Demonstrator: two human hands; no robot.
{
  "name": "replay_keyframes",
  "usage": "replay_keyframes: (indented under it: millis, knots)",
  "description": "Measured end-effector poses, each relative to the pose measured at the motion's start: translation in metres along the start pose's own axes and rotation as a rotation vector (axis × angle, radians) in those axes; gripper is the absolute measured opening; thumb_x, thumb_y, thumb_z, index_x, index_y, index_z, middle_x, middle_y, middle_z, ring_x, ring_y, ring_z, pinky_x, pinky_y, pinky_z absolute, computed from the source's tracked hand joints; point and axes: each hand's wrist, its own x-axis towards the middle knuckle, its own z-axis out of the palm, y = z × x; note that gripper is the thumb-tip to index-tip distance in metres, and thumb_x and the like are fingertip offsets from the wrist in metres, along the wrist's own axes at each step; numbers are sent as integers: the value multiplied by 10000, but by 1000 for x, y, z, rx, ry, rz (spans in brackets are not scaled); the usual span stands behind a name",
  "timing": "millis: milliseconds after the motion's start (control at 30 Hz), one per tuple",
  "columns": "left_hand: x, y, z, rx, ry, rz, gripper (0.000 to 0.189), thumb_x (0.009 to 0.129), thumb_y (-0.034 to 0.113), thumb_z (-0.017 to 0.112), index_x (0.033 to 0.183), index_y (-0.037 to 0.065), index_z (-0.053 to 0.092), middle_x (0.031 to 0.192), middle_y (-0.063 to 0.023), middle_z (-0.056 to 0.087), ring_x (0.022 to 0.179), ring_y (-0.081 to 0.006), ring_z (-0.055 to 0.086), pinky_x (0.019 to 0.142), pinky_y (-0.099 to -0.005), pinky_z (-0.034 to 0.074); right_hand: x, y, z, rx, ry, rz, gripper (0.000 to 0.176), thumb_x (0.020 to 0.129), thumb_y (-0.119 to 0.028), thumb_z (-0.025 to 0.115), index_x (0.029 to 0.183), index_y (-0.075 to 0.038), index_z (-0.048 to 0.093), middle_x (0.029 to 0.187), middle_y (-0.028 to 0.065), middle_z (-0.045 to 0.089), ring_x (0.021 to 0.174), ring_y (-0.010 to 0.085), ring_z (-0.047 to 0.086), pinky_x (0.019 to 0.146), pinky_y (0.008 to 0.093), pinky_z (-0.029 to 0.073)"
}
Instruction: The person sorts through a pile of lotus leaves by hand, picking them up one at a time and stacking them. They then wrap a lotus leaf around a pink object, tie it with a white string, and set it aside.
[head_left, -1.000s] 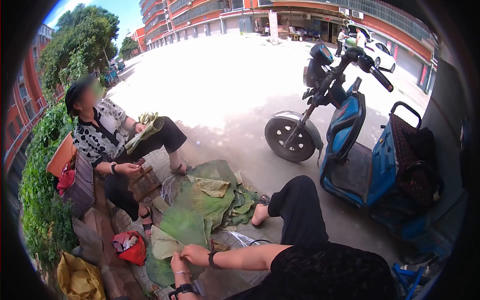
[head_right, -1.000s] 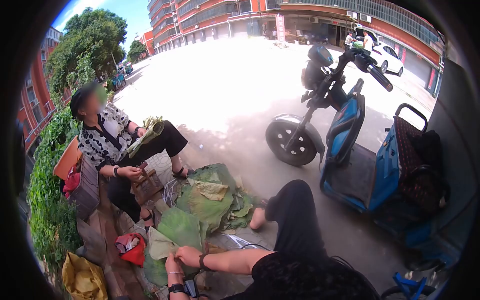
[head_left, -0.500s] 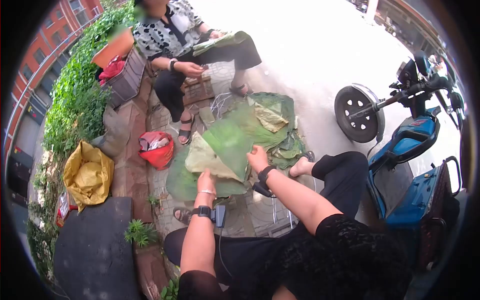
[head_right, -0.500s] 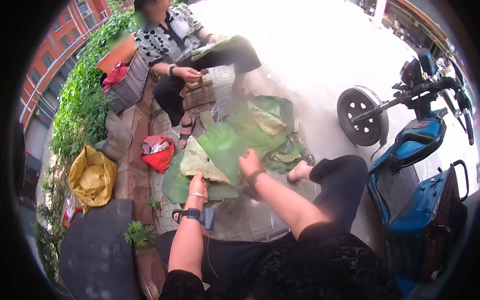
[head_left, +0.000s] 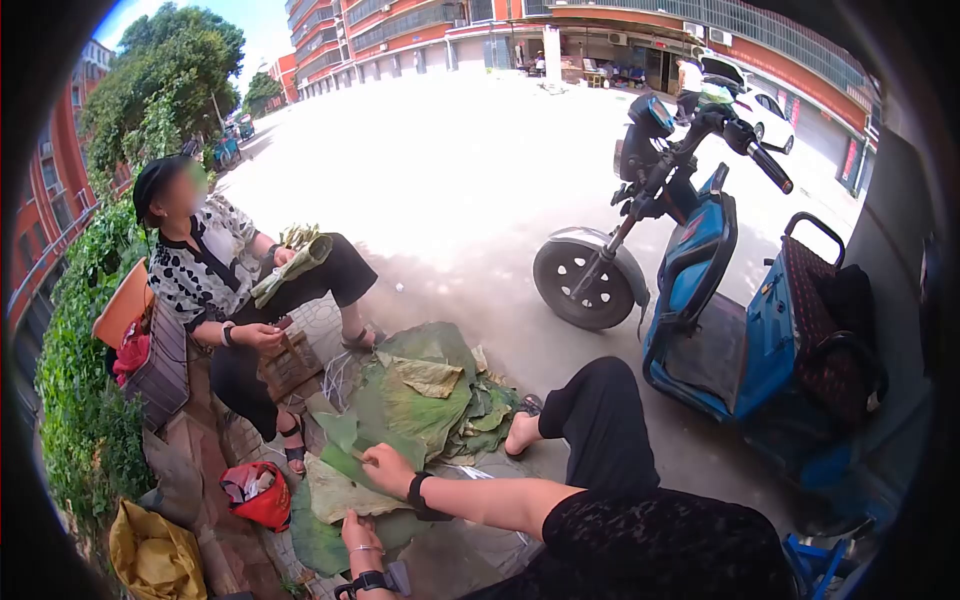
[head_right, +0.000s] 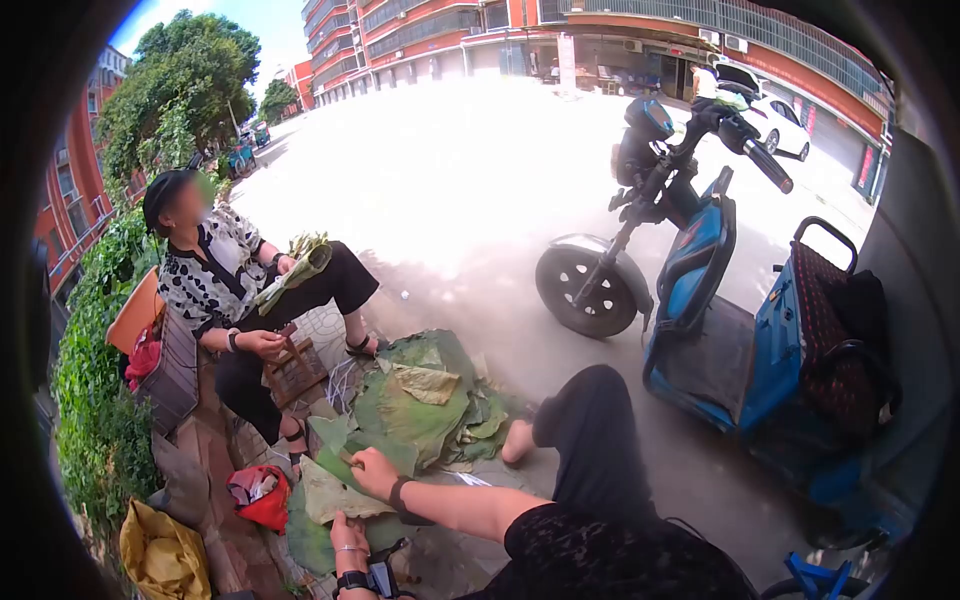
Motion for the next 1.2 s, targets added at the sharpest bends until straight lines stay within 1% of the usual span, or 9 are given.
replay_keyframes:
  millis: [100, 167, 333, 467, 567, 667, 867, 967, 1200]
  knots:
    - [2, -1, 1, -40, -9, -3, 255, 960, 193, 445, 1093, -1, 542, 1026, -120, 622, 946, -259, 595, 840, -378, 479, -32, -17, 21, -77, -207, -342, 166, 786, -75, 569, 940, -41, 623, 937, 146, 628, 922, 343, 581, 802, 419, 475]
    - [-18, 11, 22, -81, -1, -2, 240, 916, 126, 427, 1056, -33, 539, 1041, -146, 608, 990, -277, 588, 874, -384, 480, -48, -19, 26, -71, -367, -310, 189, 772, -55, 562, 950, -37, 621, 946, 149, 636, 932, 356, 576, 817, 420, 466]
    - [-4, 3, -9, -139, -171, -41, 283, 764, 108, 484, 989, -39, 574, 1064, -152, 615, 1052, -279, 580, 951, -382, 450, -59, -8, 39, -9, -268, -343, 213, 726, -38, 581, 934, -31, 627, 933, 180, 655, 945, 387, 597, 821, 450, 468]
    - [-30, 17, 10, -161, -345, 9, 279, 842, 194, 507, 1028, 8, 600, 1070, -153, 623, 1007, -263, 599, 905, -378, 475, -57, -6, 39, -72, -390, -374, 232, 738, -44, 588, 968, -36, 615, 960, 193, 652, 935, 394, 603, 796, 461, 476]
    - [1, -2, -13, -1, -299, -98, 413, 946, 362, 512, 1255, 91, 549, 1287, -139, 551, 1222, -281, 484, 1060, -434, 357, -60, -10, 39, -27, -387, -292, 314, 746, -64, 595, 1059, -49, 580, 977, 200, 646, 969, 398, 598, 800, 463, 474]
    - [-8, 6, -8, -152, -205, -233, 372, 956, 351, 497, 1156, 52, 591, 1076, -104, 627, 978, -251, 578, 863, -402, 474, -64, -20, 32, -135, -507, -192, 412, 742, -85, 616, 1149, -65, 555, 1021, 198, 642, 989, 397, 595, 817, 466, 471]
    - [-1, 1, -9, -147, -91, -239, 366, 927, 303, 499, 1127, 6, 577, 1097, -136, 619, 1024, -279, 583, 911, -408, 470, -82, -51, 0, -15, -446, -331, 365, 754, -150, 645, 1089, -25, 577, 977, 199, 628, 963, 381, 604, 815, 413, 473]
    - [7, -8, -15, -141, -61, -208, 363, 912, 279, 500, 1112, -16, 570, 1108, -152, 615, 1047, -293, 586, 935, -411, 469, -85, -45, -7, -95, -368, -372, 486, 730, -186, 674, 1167, -24, 536, 1025, 193, 616, 992, 367, 598, 853, 405, 477]
    - [24, -21, -25, -161, -79, -24, 375, 959, 204, 496, 1217, -67, 520, 1155, -169, 603, 1049, -311, 586, 933, -435, 476, -83, 22, 12, -514, -633, -481, 692, 643, -93, 712, 1286, -19, 466, 1347, 189, 459, 1247, 363, 447, 1015, 429, 412]
